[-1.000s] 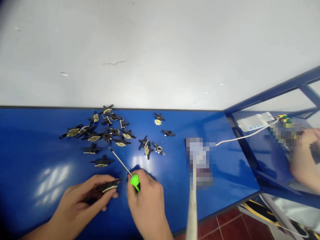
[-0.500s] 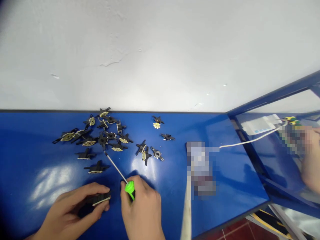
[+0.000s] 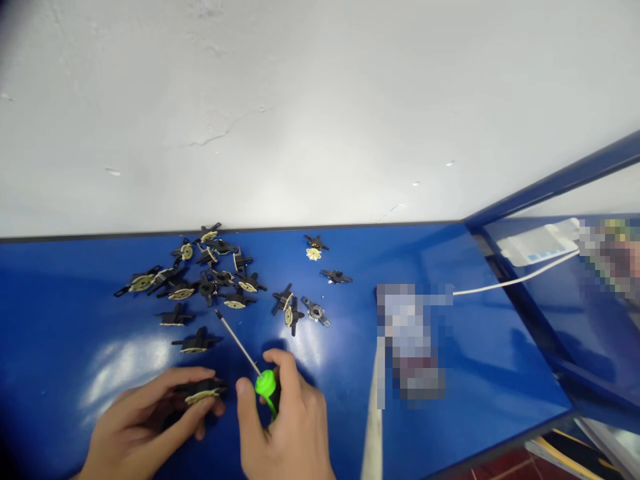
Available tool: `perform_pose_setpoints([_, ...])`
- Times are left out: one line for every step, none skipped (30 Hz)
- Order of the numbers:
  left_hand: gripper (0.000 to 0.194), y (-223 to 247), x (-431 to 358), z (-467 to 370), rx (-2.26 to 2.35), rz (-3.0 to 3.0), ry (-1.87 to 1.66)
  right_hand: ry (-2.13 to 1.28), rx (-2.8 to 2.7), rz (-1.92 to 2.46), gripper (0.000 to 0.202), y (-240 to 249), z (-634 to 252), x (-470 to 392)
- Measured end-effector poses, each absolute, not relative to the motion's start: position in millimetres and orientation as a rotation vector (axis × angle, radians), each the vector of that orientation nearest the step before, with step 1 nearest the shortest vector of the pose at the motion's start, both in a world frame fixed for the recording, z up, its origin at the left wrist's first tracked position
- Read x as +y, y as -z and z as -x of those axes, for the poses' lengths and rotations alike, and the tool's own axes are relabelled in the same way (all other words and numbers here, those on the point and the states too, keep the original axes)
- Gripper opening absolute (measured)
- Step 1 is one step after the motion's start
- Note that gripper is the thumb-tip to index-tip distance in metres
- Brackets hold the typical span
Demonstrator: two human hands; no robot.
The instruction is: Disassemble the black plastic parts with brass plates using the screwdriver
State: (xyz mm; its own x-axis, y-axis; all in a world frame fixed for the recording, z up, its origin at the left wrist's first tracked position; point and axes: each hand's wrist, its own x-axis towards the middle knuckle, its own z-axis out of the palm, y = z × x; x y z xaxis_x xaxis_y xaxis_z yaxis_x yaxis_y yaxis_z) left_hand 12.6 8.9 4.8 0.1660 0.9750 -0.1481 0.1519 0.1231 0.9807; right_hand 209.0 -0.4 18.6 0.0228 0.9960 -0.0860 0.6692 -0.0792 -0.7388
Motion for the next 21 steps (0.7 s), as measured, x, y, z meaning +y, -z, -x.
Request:
perform_pose_setpoints([0.024, -6, 10, -13, 1.233, -1.272, -0.92, -0.876, -1.682, 1.782, 0.026, -18, -211, -3])
perform_pose_setpoints([0.025, -7, 11, -14, 1.236, -1.261, -0.929, -0.902, -1.665, 1.762, 0.028, -17, -214, -5])
perform_pose_setpoints([0.025, -7, 11, -15, 1.243, -1.248, -0.939, -0.922, -1.641, 1.737, 0.03, -15, -216, -8])
perform_pose_setpoints([0.025, -7, 11, -16, 1.248, -1.232, -0.944, -0.941, -1.61, 1.712, 0.032, -13, -218, -10])
perform_pose_setpoints([0.023, -6, 11, -16, 1.252, -1.208, -0.952, -0.958, -1.572, 1.69, 0.032, -11, -219, -13])
perform_pose_setpoints([0.022, -5, 10, -17, 1.248, -1.173, -0.968, -0.977, -1.526, 1.676, 0.031, -9, -220, -16])
perform_pose_setpoints([0.022, -3, 9, -17, 1.244, -1.131, -0.985, -0.992, -1.474, 1.665, 0.03, -6, -221, -19])
perform_pose_setpoints([0.025, -1, 8, -18, 1.243, -1.088, -1.008, -0.996, -1.42, 1.657, 0.028, -5, -220, -22])
perform_pose_setpoints([0.027, 0, 7, -18, 1.245, -1.055, -1.024, -0.985, -1.368, 1.654, 0.028, -3, -220, -26])
perform_pose_setpoints([0.028, 1, 6, -18, 1.251, -1.034, -1.036, -0.956, -1.32, 1.651, 0.028, -1, -219, -30])
perform_pose_setpoints([0.028, 2, 5, -17, 1.259, -1.029, -1.041, -0.921, -1.279, 1.643, 0.03, 1, -219, -35])
perform_pose_setpoints([0.027, 3, 5, -17, 1.269, -1.036, -1.043, -0.89, -1.246, 1.631, 0.031, 3, -218, -40])
perform_pose_setpoints([0.024, 4, 4, -16, 1.28, -1.051, -1.05, -0.869, -1.221, 1.617, 0.031, 5, -219, -45])
perform_pose_setpoints([0.023, 5, 4, -16, 1.291, -1.069, -1.059, -0.857, -1.207, 1.604, 0.03, 7, -221, -50])
perform_pose_setpoints([0.022, 5, 4, -15, 1.298, -1.087, -1.071, -0.847, -1.205, 1.595, 0.028, 9, -223, -56])
perform_pose_setpoints([0.021, 6, 4, -15, 1.302, -1.108, -1.086, -0.825, -1.216, 1.595, 0.025, 11, -227, -61])
perform_pose_setpoints([0.021, 7, 4, -15, 1.304, -1.126, -1.102, -0.787, -1.242, 1.604, 0.024, 13, -231, -66])
perform_pose_setpoints([0.021, 7, 4, -15, 1.302, -1.145, -1.114, -0.734, -1.284, 1.618, 0.023, 15, -236, -70])
perform_pose_setpoints([0.021, 8, 5, -15, 1.299, -1.169, -1.122, -0.671, -1.34, 1.63, 0.023, 17, -242, -73])
perform_pose_setpoints([0.02, 8, 6, -15, 1.3, -1.193, -1.125, -0.615, -1.41, 1.625, 0.024, 17, -246, -75])
perform_pose_setpoints([0.02, 8, 6, -16, 1.301, -1.221, -1.128, -0.576, -1.492, 1.598, 0.027, 17, -251, -77])
